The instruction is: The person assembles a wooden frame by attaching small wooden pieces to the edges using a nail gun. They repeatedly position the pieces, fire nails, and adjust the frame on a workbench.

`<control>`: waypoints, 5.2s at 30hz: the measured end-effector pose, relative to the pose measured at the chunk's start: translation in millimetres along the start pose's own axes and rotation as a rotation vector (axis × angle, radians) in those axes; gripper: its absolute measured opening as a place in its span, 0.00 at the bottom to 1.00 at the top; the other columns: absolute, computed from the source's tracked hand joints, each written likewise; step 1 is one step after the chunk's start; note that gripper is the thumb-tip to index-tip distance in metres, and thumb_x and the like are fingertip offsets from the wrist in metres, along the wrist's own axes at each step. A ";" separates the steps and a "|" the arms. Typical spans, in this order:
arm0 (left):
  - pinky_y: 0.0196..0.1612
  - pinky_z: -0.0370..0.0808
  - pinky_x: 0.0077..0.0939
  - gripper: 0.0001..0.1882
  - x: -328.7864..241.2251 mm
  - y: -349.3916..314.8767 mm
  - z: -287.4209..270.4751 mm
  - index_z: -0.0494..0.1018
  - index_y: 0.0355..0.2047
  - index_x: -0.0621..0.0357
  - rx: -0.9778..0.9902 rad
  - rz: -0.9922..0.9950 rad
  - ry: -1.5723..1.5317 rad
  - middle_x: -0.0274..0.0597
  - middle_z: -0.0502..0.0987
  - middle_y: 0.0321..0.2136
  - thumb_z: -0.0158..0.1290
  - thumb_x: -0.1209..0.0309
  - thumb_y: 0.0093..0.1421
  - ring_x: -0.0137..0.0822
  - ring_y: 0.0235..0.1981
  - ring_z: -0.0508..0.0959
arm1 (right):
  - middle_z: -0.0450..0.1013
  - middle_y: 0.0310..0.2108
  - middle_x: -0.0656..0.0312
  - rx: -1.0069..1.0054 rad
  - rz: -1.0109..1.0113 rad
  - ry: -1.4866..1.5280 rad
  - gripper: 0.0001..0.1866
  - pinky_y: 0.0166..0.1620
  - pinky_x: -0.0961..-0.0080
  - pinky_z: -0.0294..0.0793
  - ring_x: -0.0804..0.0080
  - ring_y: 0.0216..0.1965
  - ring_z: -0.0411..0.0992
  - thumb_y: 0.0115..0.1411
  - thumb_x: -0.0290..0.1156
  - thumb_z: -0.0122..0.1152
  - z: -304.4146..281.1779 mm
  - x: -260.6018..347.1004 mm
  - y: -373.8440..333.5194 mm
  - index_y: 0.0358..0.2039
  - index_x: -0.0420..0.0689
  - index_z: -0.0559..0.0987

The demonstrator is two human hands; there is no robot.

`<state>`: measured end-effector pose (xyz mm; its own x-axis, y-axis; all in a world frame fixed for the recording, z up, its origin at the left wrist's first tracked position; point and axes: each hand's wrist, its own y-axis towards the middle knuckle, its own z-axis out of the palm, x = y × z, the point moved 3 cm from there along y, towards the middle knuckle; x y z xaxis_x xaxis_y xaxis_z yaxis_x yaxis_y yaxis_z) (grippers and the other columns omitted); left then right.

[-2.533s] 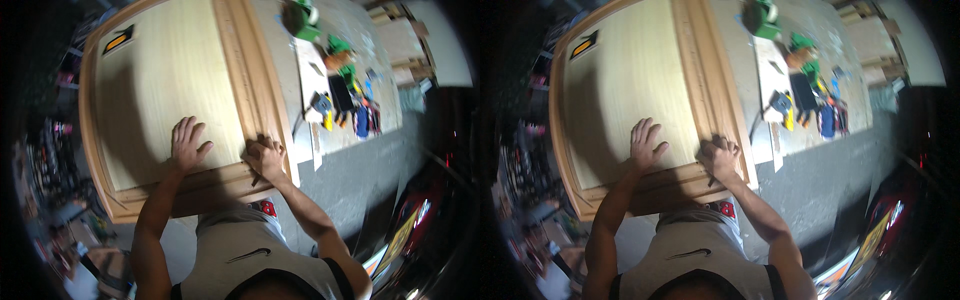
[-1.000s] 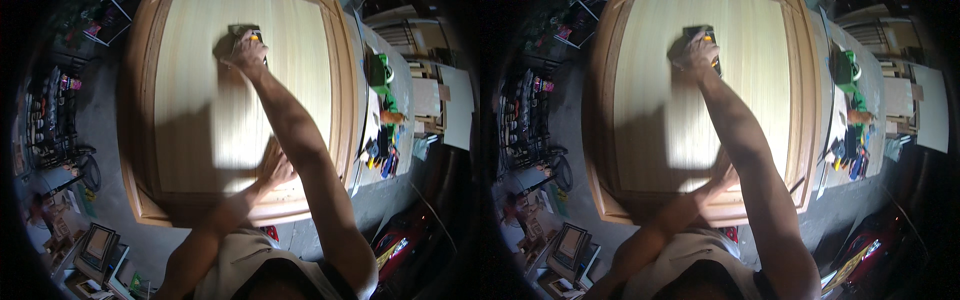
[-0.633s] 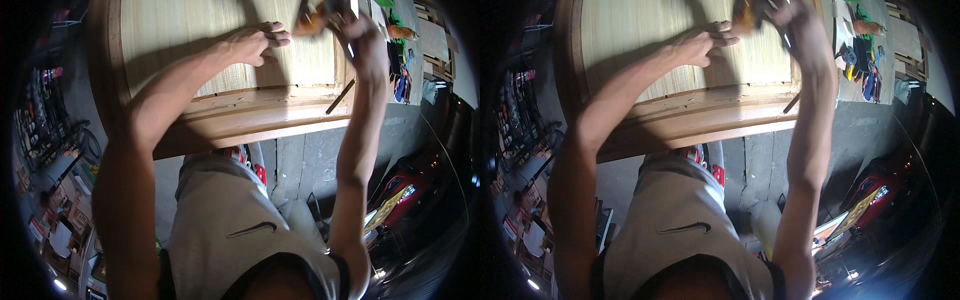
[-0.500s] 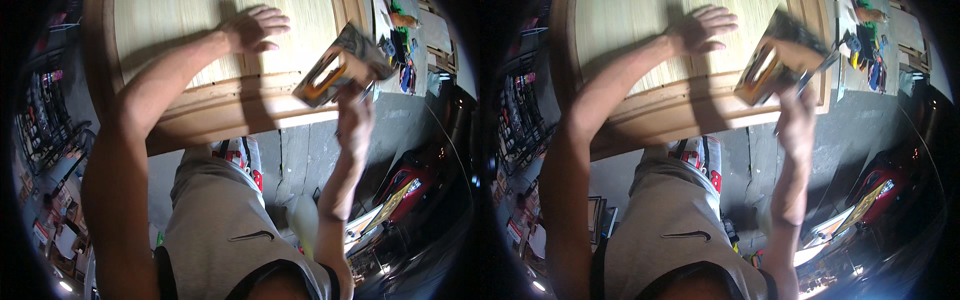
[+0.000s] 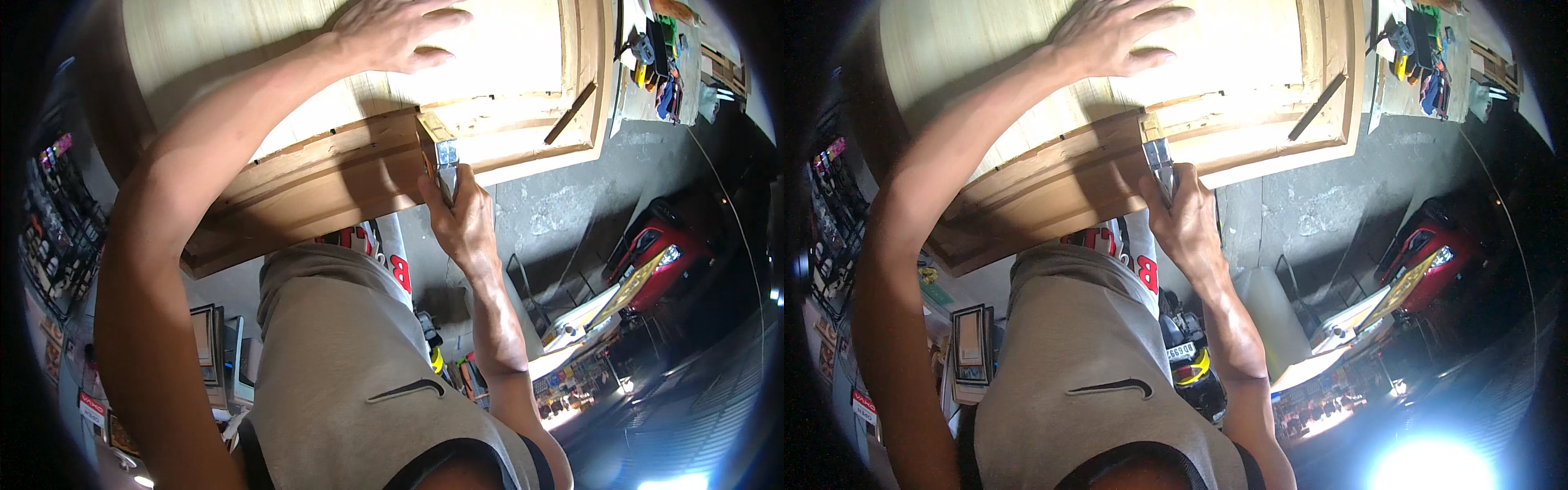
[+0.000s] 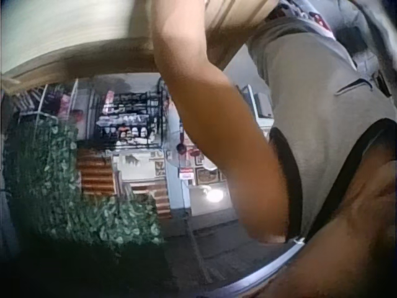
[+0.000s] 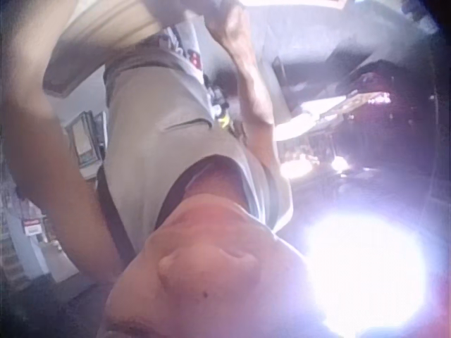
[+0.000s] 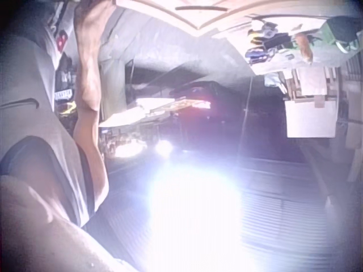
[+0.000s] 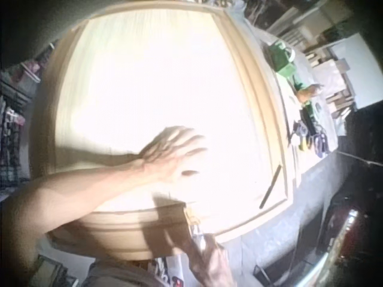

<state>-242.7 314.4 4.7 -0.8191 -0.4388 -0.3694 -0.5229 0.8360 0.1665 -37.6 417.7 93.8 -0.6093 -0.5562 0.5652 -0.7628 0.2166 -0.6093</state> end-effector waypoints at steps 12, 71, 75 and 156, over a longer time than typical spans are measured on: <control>0.65 0.58 0.53 0.31 -4.6 5.1 -6.4 0.67 0.56 0.55 0.078 -0.013 0.065 0.48 0.64 0.59 0.53 0.50 0.58 0.45 0.61 0.62 | 0.71 0.15 0.50 -0.090 0.041 -0.013 0.19 0.20 0.69 0.67 0.67 0.15 0.72 0.62 0.40 0.63 18.7 -3.1 10.9 0.30 0.35 0.71; 0.65 0.57 0.52 0.30 -3.9 4.8 0.6 0.68 0.55 0.57 0.048 -0.018 0.042 0.48 0.65 0.58 0.53 0.51 0.58 0.43 0.59 0.62 | 0.70 0.13 0.57 -0.028 0.109 -0.064 0.22 0.21 0.71 0.64 0.78 0.16 0.64 0.63 0.45 0.63 13.4 0.3 17.9 0.34 0.34 0.76; 0.64 0.58 0.51 0.29 -2.7 3.3 0.7 0.68 0.54 0.57 0.066 -0.016 0.055 0.48 0.65 0.57 0.52 0.50 0.59 0.43 0.58 0.62 | 0.70 0.13 0.59 -0.020 0.114 -0.051 0.23 0.21 0.72 0.65 0.79 0.16 0.65 0.63 0.46 0.62 13.4 1.4 17.1 0.34 0.34 0.77; 0.65 0.56 0.56 0.31 -4.7 3.0 -4.3 0.66 0.58 0.59 0.136 -0.004 0.126 0.51 0.62 0.62 0.48 0.50 0.63 0.45 0.61 0.61 | 0.70 0.13 0.54 0.044 0.094 0.022 0.24 0.20 0.70 0.68 0.74 0.16 0.69 0.61 0.45 0.65 90.7 43.1 -12.0 0.23 0.35 0.71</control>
<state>-241.4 317.5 10.8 -0.8449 -0.4726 -0.2505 -0.4961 0.8675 0.0370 -35.1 318.4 74.9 -0.6827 -0.5172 0.5162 -0.6922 0.2315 -0.6835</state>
